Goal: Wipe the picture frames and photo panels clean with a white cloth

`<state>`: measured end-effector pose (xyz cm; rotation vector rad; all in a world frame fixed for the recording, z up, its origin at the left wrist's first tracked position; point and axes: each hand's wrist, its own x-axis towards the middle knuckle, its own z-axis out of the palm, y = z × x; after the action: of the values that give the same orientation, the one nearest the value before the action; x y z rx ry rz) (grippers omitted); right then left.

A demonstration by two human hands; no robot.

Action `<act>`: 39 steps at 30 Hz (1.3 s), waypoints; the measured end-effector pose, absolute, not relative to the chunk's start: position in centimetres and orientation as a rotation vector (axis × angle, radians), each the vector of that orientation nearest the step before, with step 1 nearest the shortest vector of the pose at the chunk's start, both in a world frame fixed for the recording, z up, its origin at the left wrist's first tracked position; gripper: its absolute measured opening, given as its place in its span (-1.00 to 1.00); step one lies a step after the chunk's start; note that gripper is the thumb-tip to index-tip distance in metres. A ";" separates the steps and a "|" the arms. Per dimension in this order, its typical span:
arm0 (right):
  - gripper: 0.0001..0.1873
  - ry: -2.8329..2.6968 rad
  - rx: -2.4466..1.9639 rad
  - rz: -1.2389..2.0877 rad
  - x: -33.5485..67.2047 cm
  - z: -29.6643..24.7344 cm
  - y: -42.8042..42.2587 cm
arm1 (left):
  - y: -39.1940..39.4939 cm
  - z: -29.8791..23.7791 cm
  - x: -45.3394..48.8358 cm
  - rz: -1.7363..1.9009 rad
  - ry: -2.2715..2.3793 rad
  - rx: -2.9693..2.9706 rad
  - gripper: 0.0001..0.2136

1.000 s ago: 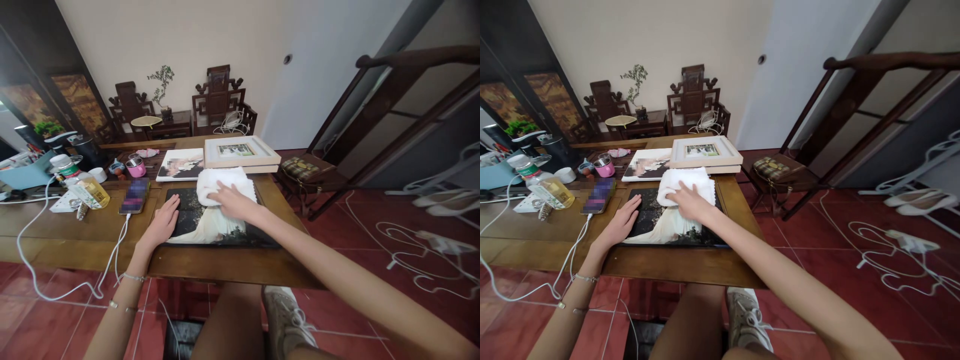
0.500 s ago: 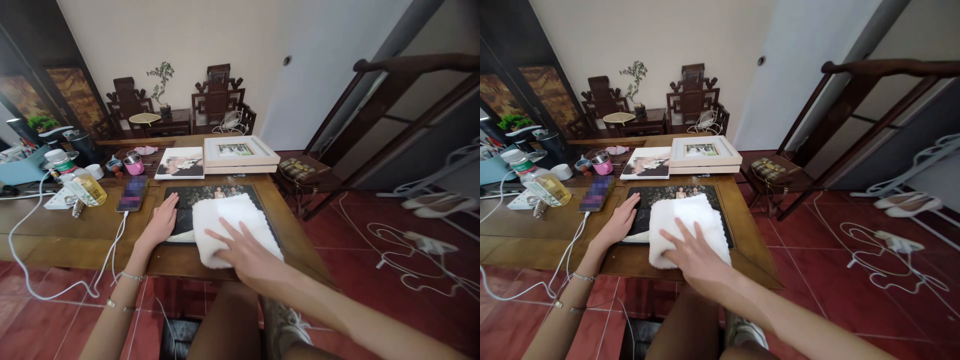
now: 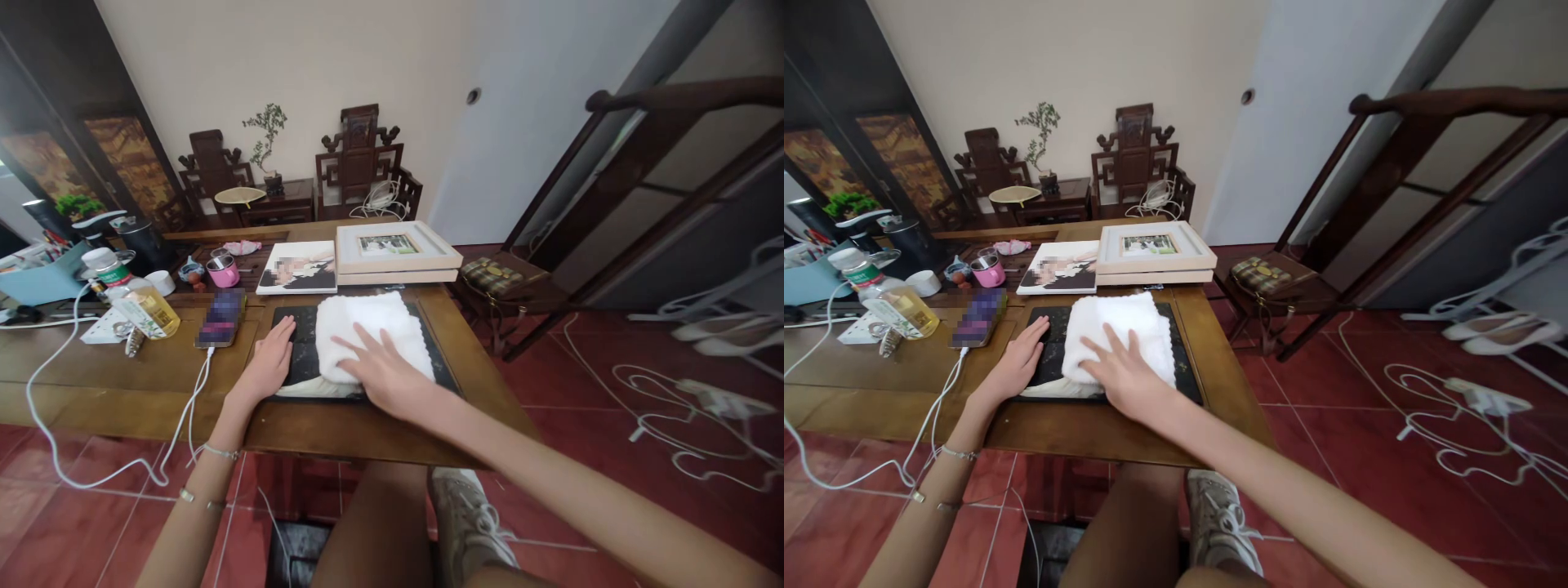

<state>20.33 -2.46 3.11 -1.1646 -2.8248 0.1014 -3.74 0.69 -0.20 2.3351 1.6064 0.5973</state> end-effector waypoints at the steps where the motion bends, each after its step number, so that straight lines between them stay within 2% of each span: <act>1: -0.32 -2.845 -1.145 0.120 20.3 3.0 -4.0 | 0.7 -0.2 -3.7 0.591 1.613 2.336 -0.56; 5: -0.46 -2.933 -1.143 0.239 19.9 3.3 -8.5 | 0.6 0.1 -3.5 0.535 1.631 2.337 -0.56; 8: -0.44 -2.955 -1.112 0.278 20.0 3.7 -8.5 | 0.5 0.2 -3.4 0.519 1.640 2.337 -0.55; 13: -0.27 -2.881 -1.216 0.151 19.8 4.0 -2.4 | 0.6 0.1 -3.5 0.524 1.635 2.345 -0.56; 19: -0.33 -2.765 -1.367 -0.027 18.6 3.8 4.1 | 0.6 0.0 -3.6 0.528 1.638 2.339 -0.56; 25: -0.30 -2.938 -1.297 0.094 18.0 4.3 -2.4 | 0.6 0.0 -3.5 0.537 1.636 2.347 -0.56; 31: -0.43 -3.143 -1.114 0.418 17.9 5.9 -8.7 | 0.6 0.2 -3.4 0.517 1.633 2.342 -0.55; 35: -0.32 -3.006 -1.118 0.257 18.2 4.9 -5.2 | 0.7 0.1 -3.4 0.499 1.637 2.335 -0.55; 39: -0.29 -2.905 -1.197 0.094 17.0 4.2 1.2 | 0.9 -0.3 -3.6 0.531 1.625 2.344 -0.55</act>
<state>16.97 1.18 4.20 -1.1972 -2.9048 0.0941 -3.65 0.88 -0.28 2.3439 1.6245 0.5305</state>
